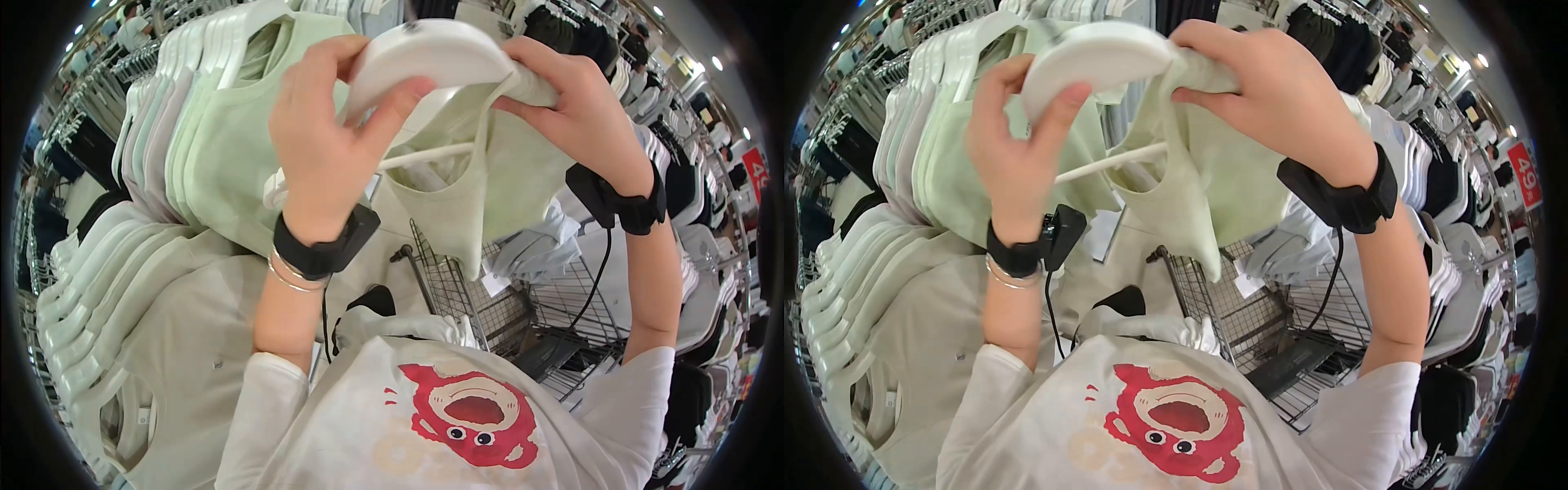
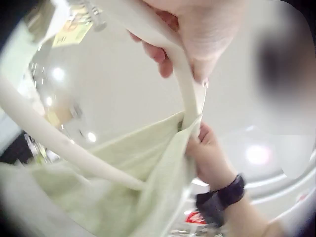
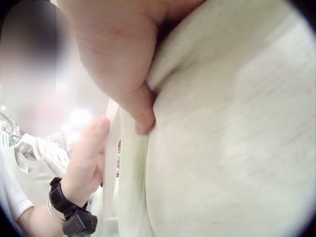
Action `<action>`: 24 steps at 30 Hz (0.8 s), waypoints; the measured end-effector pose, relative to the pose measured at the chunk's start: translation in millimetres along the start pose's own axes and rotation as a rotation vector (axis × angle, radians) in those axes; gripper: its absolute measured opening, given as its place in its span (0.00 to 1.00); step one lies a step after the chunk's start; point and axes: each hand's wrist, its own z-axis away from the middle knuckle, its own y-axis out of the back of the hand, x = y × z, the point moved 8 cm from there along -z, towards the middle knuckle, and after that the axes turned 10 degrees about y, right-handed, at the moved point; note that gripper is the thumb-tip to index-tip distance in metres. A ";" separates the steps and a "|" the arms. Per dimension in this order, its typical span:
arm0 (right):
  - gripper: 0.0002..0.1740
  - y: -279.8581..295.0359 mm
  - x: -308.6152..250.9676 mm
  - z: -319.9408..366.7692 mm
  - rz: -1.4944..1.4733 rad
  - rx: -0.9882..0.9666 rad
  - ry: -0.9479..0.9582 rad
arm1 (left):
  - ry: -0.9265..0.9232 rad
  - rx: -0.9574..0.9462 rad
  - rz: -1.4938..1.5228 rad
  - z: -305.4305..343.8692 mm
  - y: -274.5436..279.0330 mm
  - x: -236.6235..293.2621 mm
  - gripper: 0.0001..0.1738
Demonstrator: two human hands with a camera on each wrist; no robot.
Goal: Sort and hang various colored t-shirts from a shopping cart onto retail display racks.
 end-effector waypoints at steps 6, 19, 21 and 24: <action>0.21 27.3 40.4 18.1 -0.079 0.248 -0.311 | -0.280 -0.466 -0.098 88.2 -54.3 -1.4 0.17; 0.28 35.0 105.2 168.2 -0.417 0.302 -0.580 | -0.312 -0.469 -0.374 52.3 25.4 -48.0 0.12; 0.26 23.1 106.1 176.4 -0.280 0.248 -0.523 | -0.356 -0.449 -0.391 48.1 27.7 -34.2 0.12; 0.21 7.4 85.0 163.9 -0.015 0.127 -0.475 | -0.400 -0.406 -0.336 40.9 17.3 -15.1 0.12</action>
